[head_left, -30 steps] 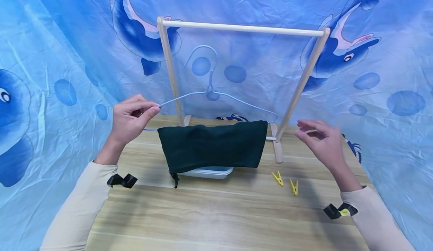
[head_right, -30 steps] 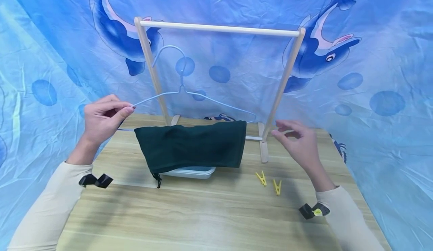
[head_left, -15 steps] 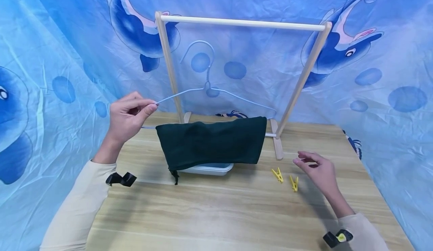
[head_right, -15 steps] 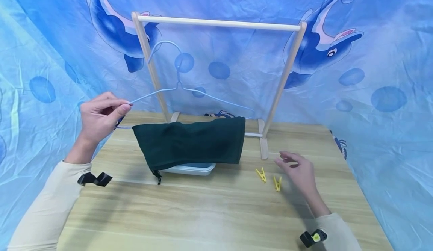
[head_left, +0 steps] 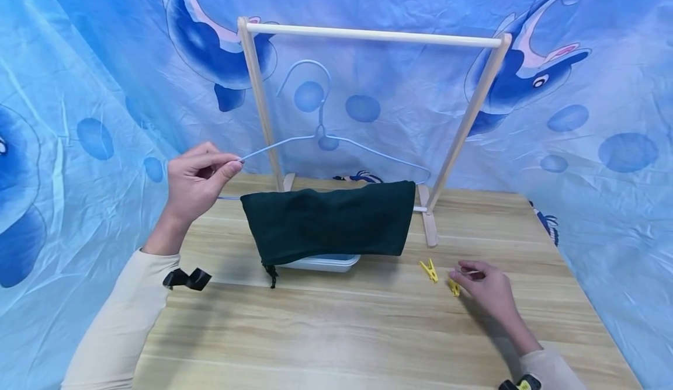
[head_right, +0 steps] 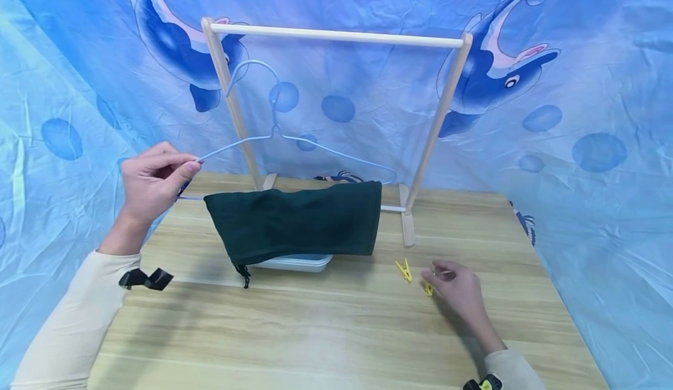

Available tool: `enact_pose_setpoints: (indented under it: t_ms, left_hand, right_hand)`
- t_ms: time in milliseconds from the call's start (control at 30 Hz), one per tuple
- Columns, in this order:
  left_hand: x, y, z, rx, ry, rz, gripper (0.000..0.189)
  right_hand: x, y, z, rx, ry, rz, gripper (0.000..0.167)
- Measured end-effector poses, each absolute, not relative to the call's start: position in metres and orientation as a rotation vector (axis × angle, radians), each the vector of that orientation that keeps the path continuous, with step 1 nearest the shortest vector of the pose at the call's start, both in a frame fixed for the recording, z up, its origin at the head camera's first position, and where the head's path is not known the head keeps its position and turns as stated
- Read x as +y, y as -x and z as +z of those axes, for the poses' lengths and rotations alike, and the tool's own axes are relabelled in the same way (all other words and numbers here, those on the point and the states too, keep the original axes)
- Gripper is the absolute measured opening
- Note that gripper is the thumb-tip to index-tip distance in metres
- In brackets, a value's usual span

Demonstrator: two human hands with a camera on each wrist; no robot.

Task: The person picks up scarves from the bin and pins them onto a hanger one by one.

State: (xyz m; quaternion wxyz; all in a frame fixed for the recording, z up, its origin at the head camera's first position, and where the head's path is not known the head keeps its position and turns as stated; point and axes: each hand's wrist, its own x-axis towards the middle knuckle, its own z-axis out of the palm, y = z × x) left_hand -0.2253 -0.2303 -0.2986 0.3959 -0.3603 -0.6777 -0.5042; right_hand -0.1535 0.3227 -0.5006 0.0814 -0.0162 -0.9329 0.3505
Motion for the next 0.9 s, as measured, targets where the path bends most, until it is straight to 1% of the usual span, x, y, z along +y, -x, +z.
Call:
enact_pose_setpoints:
  t_ms: [133, 400, 767, 900]
  left_hand:
    - [-0.230, 0.225, -0.298, -1.717, 0.917, -1.279, 0.038]
    - [-0.230, 0.225, -0.299, -1.711, 0.922, -1.280, 0.037]
    - [-0.231, 0.226, -0.299, -1.720, 0.939, -1.272, 0.040]
    - [-0.231, 0.227, -0.300, -1.715, 0.943, -1.275, 0.040]
  right_hand:
    - [0.323, 0.153, -0.504, -2.835, 0.089, 1.043, 0.056]
    - [0.322, 0.155, -0.510, -2.847, 0.094, 1.037, 0.058]
    - [0.318, 0.159, -0.512, -2.913, 0.126, 0.995, 0.057]
    - [0.319, 0.160, -0.513, -2.913, 0.085, 0.971, 0.053]
